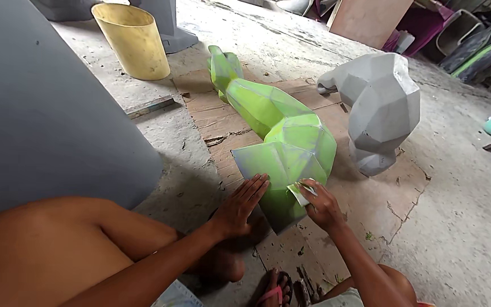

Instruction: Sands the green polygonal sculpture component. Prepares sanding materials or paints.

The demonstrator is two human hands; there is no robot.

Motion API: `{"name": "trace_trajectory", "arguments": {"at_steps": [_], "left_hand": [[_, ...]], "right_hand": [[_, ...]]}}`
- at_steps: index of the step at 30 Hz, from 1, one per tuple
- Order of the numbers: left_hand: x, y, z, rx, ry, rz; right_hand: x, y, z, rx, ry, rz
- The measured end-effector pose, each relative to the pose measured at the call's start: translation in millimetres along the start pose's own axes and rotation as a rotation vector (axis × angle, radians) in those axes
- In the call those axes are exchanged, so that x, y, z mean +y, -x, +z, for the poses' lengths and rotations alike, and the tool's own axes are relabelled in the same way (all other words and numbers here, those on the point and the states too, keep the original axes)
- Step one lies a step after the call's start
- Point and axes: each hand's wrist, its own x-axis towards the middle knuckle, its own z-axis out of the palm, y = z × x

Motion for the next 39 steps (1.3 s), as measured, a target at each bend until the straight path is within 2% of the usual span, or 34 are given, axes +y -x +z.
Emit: {"name": "trace_trajectory", "arguments": {"at_steps": [5, 12, 17, 20, 25, 29, 33, 39], "left_hand": [[3, 0, -3, -0.002, 0.014, -0.014], [6, 1, 0, -0.017, -0.015, -0.045], [6, 1, 1, -0.018, -0.019, -0.050], [5, 0, 0, -0.017, -0.025, -0.044], [4, 2, -1, -0.016, -0.017, -0.026], [1, 1, -1, -0.019, 0.006, -0.014], [3, 1, -1, -0.006, -0.003, -0.019], [5, 0, 0, -0.014, 0.011, -0.045]], "right_hand": [[-6, 2, 3, -0.040, 0.001, -0.041], [-27, 70, 20, -0.097, 0.087, 0.049], [-30, 103, 22, -0.159, 0.230, 0.033], [-24, 89, 8, -0.135, 0.215, -0.005], [-34, 18, -13, -0.070, 0.246, -0.035], [-33, -10, -4, -0.159, 0.281, -0.081], [-41, 7, 2, -0.236, 0.294, -0.061], [-52, 75, 17, -0.292, 0.257, 0.033]]}}
